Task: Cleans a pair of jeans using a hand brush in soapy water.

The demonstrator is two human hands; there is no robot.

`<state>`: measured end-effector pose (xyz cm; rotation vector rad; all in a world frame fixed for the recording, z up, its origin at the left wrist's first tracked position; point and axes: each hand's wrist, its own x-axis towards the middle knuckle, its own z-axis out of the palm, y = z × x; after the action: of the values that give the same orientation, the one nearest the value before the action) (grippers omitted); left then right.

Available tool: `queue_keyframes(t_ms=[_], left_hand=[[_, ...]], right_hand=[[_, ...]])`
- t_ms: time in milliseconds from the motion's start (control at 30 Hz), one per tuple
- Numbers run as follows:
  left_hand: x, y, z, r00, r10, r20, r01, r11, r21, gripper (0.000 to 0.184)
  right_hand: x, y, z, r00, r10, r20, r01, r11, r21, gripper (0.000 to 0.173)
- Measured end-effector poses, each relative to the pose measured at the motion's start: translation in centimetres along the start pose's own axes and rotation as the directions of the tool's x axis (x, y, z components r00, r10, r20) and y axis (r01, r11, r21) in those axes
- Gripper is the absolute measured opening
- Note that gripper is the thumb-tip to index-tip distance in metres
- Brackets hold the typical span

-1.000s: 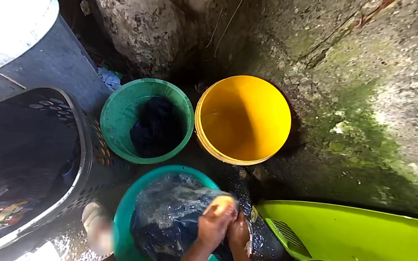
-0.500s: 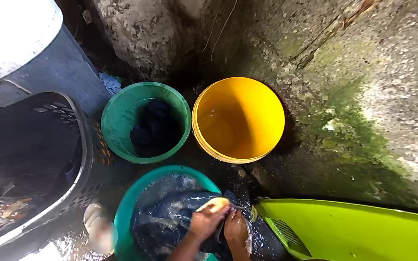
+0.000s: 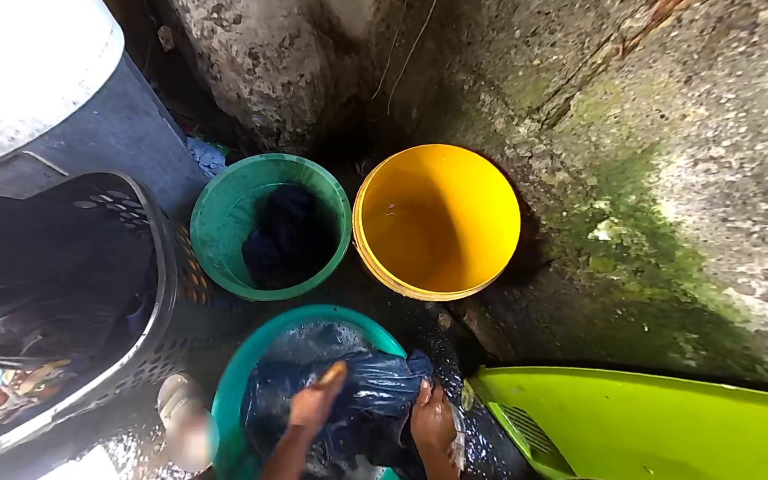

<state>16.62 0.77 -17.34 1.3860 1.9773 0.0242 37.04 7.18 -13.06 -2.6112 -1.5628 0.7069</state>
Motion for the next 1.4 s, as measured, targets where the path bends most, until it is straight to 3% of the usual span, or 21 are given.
queue_keyframes(t_ms=[67,167,200,267,300,333,400,433,500,567,633,700,767,833,900,1000,1067,1133,1200,1300,1400], left_hand=[[0.1,-4.2,-1.9,0.967,-0.233,0.103,0.229,0.972,0.044,0.043],[-1.6,0.7,-2.7,0.952,-0.306,0.024,0.307,0.948,-0.080,0.042],[-2.2,4.2,-2.6,0.974,-0.226,-0.030,0.219,0.964,-0.153,0.041],[-2.7,9.7,-0.7,0.972,0.049,-0.228,-0.114,0.953,-0.281,0.034],[-1.9,10.3,0.7,0.934,0.162,-0.318,-0.252,0.930,-0.267,0.032],[-1.0,9.2,1.4,0.918,0.201,-0.341,-0.277,0.942,-0.189,0.031],[0.3,3.0,-0.2,0.997,-0.001,-0.076,-0.001,1.000,-0.026,0.040],[0.9,-0.5,-1.6,0.992,-0.125,0.026,0.124,0.992,0.033,0.043],[0.7,-4.5,-3.3,0.952,-0.306,0.013,0.306,0.951,0.047,0.042],[-0.2,-2.9,-3.9,0.917,-0.393,-0.074,0.390,0.920,-0.050,0.040],[-1.5,2.7,-3.3,0.954,-0.252,-0.165,0.222,0.958,-0.180,0.039],[-2.1,8.0,-0.7,0.958,0.031,-0.284,-0.104,0.964,-0.246,0.033],[-1.4,8.1,1.4,0.956,0.155,-0.248,-0.197,0.968,-0.155,0.034],[0.1,2.7,0.4,0.998,0.007,-0.056,-0.005,0.999,0.034,0.040],[1.2,-2.1,-2.3,0.986,-0.161,0.044,0.155,0.981,0.115,0.043],[0.6,-3.3,-5.6,0.934,-0.355,0.035,0.349,0.931,0.106,0.041],[-0.6,-2.8,-6.8,0.940,-0.341,0.012,0.338,0.937,0.085,0.042],[-1.1,-2.9,-7.3,0.968,-0.241,-0.066,0.245,0.967,0.068,0.047],[-0.8,-3.0,-7.0,0.983,-0.167,-0.076,0.171,0.985,0.039,0.060],[-0.2,-1.8,-7.3,0.990,-0.136,0.024,0.134,0.988,0.081,0.087],[-0.3,-1.9,-7.3,0.998,-0.068,0.017,0.067,0.997,0.044,0.064]], right_hand=[[0.1,-0.2,0.1,1.000,0.001,-0.008,-0.001,1.000,0.002,0.051],[0.3,0.0,0.2,1.000,0.000,-0.027,0.000,1.000,0.003,0.051],[0.4,0.0,0.3,1.000,-0.008,-0.028,0.008,1.000,0.013,0.051],[0.3,0.1,0.4,1.000,-0.016,-0.020,0.017,1.000,0.012,0.050],[0.4,0.2,0.3,1.000,-0.022,-0.021,0.022,1.000,0.002,0.050],[0.5,0.2,0.3,0.999,-0.029,-0.022,0.029,1.000,-0.002,0.051],[0.3,0.2,0.1,0.999,-0.030,-0.015,0.030,1.000,-0.005,0.052],[0.4,0.1,0.1,0.999,-0.032,-0.016,0.032,0.999,-0.002,0.052],[0.2,0.1,0.2,0.999,-0.027,-0.032,0.027,1.000,0.006,0.051],[0.3,0.1,0.2,0.999,-0.016,-0.042,0.016,1.000,0.003,0.051],[0.3,0.0,0.3,0.998,-0.027,-0.054,0.027,1.000,0.009,0.050],[0.2,0.1,0.4,0.997,-0.038,-0.060,0.039,0.999,0.012,0.049],[0.4,0.3,0.5,0.998,-0.039,-0.042,0.039,0.999,0.009,0.051],[0.5,0.4,0.5,0.999,-0.038,-0.025,0.038,0.999,0.007,0.052],[0.6,0.5,0.5,0.998,-0.048,-0.034,0.049,0.999,0.013,0.052],[0.9,0.7,0.4,0.995,-0.064,-0.078,0.069,0.996,0.064,0.054],[0.7,1.0,0.0,0.993,-0.052,-0.108,0.069,0.985,0.157,0.062],[0.2,0.2,-1.5,0.992,-0.025,-0.124,0.059,0.961,0.271,0.068],[-1.6,-1.6,-5.1,1.000,-0.032,0.001,0.029,0.943,0.333,0.059],[-6.1,-3.8,-11.7,0.930,-0.272,0.247,0.134,0.878,0.460,0.049],[-11.7,-3.9,-18.8,0.758,-0.540,0.365,0.306,0.790,0.532,0.043]])
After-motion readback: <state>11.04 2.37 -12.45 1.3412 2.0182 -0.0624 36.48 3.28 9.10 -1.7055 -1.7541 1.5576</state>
